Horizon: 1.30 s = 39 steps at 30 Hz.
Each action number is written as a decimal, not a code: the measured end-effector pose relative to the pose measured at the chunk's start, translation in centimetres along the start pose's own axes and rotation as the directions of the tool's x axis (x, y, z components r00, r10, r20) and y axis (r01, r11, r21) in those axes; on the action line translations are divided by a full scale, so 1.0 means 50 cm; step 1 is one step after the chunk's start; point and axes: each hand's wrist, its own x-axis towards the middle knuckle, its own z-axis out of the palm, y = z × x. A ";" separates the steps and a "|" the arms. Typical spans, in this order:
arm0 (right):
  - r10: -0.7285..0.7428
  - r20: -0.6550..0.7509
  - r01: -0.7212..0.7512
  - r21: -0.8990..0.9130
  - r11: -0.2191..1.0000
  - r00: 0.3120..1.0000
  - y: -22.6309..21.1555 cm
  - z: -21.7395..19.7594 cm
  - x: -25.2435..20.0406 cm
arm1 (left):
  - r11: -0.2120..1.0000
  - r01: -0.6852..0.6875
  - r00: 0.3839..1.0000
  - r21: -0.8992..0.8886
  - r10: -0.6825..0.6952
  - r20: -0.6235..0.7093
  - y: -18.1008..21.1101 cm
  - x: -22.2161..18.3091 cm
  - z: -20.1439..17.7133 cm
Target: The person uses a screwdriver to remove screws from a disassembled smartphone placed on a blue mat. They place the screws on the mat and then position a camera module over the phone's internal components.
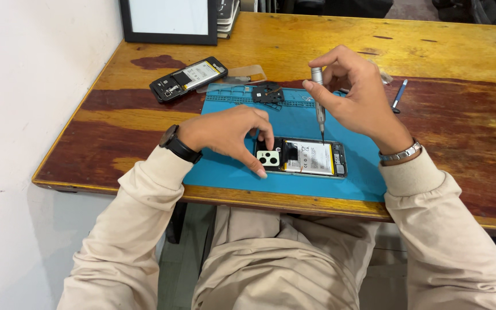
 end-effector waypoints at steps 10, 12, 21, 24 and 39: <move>-0.008 0.016 0.009 -0.040 0.999 1.000 -0.001 -0.001 0.002 | 0.998 -0.014 1.000 -0.055 0.014 -0.001 0.004 0.001 0.001; -0.016 0.017 0.017 -0.046 0.999 1.000 -0.002 -0.001 0.002 | 0.997 -0.031 0.999 -0.068 0.030 -0.011 0.005 0.002 0.002; 0.007 0.022 -0.007 -0.010 1.000 1.000 -0.003 0.003 0.002 | 0.995 -0.045 0.998 -0.094 0.041 -0.044 0.010 0.003 0.010; 0.010 0.017 -0.010 -0.033 0.999 1.000 -0.001 0.003 0.001 | 1.000 -0.016 0.998 0.004 0.016 -0.054 0.017 -0.002 0.009; 0.044 0.203 0.010 -0.255 0.967 0.978 0.005 0.008 0.012 | 0.989 -0.136 0.988 -0.060 0.130 -0.088 0.021 -0.006 0.008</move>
